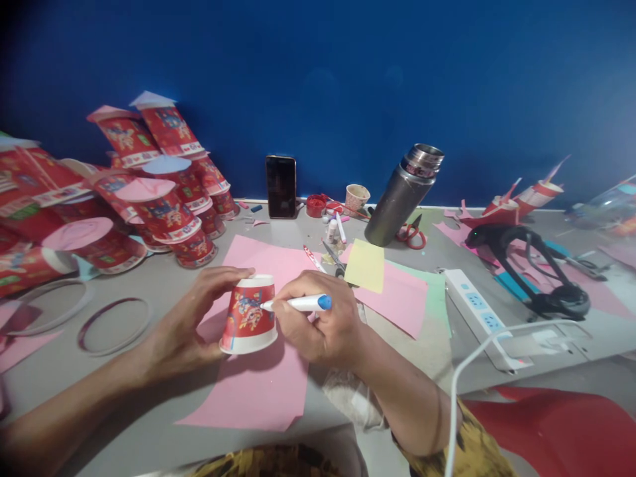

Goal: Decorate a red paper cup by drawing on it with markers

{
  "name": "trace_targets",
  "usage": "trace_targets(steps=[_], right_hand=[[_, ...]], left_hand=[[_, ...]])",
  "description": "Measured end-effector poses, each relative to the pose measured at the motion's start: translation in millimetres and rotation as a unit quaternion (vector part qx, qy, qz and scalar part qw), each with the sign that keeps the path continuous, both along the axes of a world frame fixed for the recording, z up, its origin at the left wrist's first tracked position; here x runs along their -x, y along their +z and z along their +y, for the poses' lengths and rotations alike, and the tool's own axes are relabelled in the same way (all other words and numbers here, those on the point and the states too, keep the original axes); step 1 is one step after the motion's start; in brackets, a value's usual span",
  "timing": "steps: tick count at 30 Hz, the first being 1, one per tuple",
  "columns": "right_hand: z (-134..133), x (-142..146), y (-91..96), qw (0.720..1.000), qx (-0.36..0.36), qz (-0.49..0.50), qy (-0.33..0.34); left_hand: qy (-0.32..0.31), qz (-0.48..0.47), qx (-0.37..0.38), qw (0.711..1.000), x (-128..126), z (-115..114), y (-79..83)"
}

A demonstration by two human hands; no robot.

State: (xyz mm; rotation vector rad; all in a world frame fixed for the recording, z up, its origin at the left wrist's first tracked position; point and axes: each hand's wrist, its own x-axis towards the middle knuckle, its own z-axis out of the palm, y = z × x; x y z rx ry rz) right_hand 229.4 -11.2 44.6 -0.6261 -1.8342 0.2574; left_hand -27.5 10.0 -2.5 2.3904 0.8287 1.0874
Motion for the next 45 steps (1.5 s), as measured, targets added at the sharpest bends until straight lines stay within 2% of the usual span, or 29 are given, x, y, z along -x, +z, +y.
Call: trace_targets(steps=[4,12,26,33,45], right_hand=[[-1,2,-0.4,1.0,-0.029,0.009,0.004],[-3,6,-3.9,0.998,-0.029,-0.033,0.039],[-5,6,-3.5,0.998,-0.026,-0.056,0.023],[-4,3,0.9,0.999,0.001,-0.048,0.002],[-1,3,-1.6,0.998,-0.051,-0.029,-0.007]], left_hand=[[-0.004,0.018,-0.017,1.0,1,1,-0.1],[-0.024,0.01,-0.035,0.999,1,4,-4.7],[-0.014,0.014,-0.033,0.999,-1,3,-3.0],[-0.022,0.015,-0.017,1.0,2,4,-3.4],[-0.021,0.012,-0.024,0.999,1,5,-12.0]])
